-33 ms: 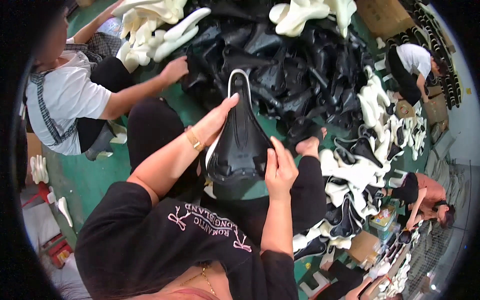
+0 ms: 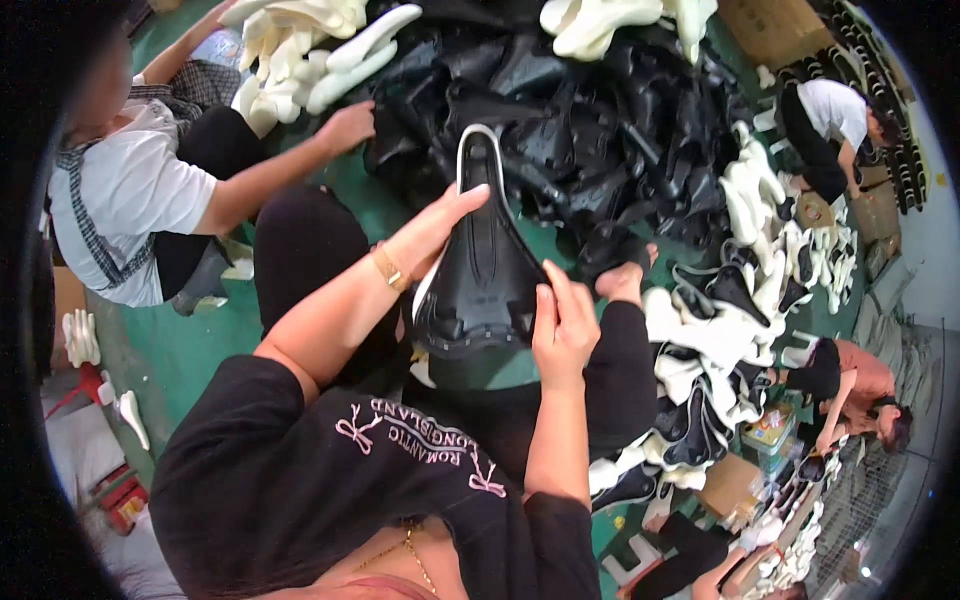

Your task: Inspecting and sorting bicycle saddles from a large pile on the floor.

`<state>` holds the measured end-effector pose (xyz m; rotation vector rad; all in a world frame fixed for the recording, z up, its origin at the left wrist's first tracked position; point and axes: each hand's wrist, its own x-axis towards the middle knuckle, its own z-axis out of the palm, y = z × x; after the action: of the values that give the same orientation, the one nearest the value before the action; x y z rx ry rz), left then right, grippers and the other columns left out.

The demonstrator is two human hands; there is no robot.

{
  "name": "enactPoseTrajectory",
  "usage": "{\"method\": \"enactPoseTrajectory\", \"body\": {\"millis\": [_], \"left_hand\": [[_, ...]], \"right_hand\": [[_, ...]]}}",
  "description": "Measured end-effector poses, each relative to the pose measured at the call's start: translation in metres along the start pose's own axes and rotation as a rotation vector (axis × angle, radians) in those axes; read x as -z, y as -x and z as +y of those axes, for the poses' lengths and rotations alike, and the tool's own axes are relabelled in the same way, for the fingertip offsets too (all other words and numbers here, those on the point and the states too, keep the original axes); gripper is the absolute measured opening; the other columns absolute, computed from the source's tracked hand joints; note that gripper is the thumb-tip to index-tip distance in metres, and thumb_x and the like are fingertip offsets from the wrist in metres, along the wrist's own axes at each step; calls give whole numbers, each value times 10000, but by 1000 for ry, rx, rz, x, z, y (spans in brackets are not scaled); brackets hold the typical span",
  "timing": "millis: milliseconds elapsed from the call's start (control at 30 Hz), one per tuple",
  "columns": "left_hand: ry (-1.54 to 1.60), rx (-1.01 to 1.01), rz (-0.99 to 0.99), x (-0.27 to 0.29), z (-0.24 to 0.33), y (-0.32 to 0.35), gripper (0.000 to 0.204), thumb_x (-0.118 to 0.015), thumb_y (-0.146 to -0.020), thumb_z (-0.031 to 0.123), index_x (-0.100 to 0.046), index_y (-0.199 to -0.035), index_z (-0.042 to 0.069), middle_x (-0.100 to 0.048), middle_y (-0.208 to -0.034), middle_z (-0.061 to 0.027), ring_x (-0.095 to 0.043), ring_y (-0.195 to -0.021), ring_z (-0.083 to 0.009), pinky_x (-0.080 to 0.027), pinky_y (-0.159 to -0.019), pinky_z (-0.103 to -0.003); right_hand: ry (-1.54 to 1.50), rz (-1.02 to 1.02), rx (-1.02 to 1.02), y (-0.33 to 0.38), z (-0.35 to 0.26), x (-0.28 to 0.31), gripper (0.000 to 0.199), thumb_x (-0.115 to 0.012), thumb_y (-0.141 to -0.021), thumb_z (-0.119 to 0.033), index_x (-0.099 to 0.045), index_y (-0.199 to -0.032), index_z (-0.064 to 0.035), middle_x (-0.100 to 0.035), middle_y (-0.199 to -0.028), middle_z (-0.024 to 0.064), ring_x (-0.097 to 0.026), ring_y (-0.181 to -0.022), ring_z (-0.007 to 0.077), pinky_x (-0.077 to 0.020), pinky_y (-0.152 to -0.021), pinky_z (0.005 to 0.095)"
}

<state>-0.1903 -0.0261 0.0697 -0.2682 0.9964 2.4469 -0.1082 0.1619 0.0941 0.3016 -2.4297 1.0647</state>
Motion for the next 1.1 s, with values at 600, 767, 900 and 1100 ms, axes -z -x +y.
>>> {"method": "enactPoseTrajectory", "body": {"millis": [600,767,900,1100], "left_hand": [[-5,114,-13,19,-5,-3,321,-614,-761,2,-540,-1069,56,-623,-931,-100,-652,-773,-226,-577,-711,-363],[-6,96,56,15,-1,0,287,-594,-766,23,-554,-1050,41,-638,-931,-122,-661,-783,-243,-578,-717,-382],[18,17,-60,32,-1,-9,337,-566,-783,42,-550,-1110,-36,-629,-1058,-221,-647,-951,-290,-531,-869,-431],[-18,-28,-29,-2,-4,-8,385,-585,-807,79,-527,-1165,-49,-609,-1133,-217,-615,-1023,-308,-492,-929,-417]], "right_hand": [[129,38,44,8,16,-14,266,-716,-789,-78,-701,-1053,-106,-524,-781,30,-501,-623,148,-411,-536,264],[-166,128,-364,14,25,-20,528,-743,-799,-212,-546,-1276,-100,-539,-1046,62,-514,-914,165,-450,-740,275],[-1422,-254,-1114,31,28,-23,480,-653,-875,-296,-527,-1222,11,-623,-1065,114,-634,-907,192,-520,-763,307],[-1330,-189,-999,29,29,-4,427,-649,-879,-270,-542,-1184,9,-660,-910,50,-652,-757,135,-535,-628,279]]}}
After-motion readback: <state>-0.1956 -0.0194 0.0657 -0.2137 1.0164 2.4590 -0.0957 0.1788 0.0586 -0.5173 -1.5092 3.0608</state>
